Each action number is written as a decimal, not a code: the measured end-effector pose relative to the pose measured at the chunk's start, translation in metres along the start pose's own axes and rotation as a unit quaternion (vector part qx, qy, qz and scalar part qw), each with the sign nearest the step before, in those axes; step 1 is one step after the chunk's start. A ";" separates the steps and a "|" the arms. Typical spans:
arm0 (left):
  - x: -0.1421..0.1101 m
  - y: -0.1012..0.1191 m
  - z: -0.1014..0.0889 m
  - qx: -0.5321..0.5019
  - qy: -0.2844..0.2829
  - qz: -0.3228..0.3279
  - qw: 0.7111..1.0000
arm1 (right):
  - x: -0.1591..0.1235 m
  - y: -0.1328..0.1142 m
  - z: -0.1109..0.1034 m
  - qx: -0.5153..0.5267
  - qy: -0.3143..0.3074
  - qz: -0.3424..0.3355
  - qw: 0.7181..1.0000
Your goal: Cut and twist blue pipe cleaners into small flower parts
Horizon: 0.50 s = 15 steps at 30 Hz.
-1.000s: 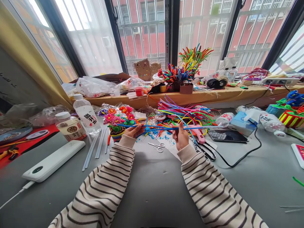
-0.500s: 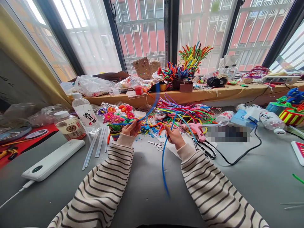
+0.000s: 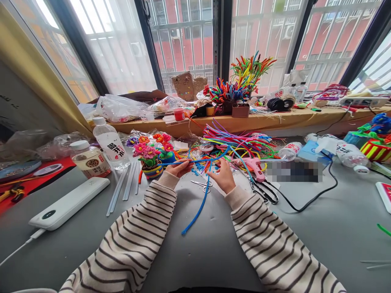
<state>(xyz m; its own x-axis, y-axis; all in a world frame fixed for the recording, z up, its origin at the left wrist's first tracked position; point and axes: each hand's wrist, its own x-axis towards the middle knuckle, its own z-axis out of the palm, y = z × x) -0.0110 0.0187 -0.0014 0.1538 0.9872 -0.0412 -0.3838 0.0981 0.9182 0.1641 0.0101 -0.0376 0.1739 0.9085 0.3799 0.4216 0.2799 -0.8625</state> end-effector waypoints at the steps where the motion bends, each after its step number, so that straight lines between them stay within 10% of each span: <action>1: 0.001 -0.001 0.000 0.005 0.008 -0.006 1.000 | 0.000 -0.002 -0.001 0.003 -0.005 -0.010 1.000; 9: 0.002 -0.012 0.002 0.087 0.019 -0.095 0.991 | -0.001 -0.013 -0.001 0.268 -0.051 0.078 0.959; 15: 0.006 -0.009 0.000 0.032 0.112 -0.035 0.993 | 0.000 -0.012 -0.002 0.401 -0.032 0.107 0.909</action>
<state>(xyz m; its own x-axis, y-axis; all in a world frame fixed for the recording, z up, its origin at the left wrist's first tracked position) -0.0066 0.0237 -0.0095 -0.0308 0.9822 -0.1852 -0.3200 0.1658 0.9328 0.1607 0.0061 -0.0261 0.1128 0.9777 0.1772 -0.4043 0.2081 -0.8906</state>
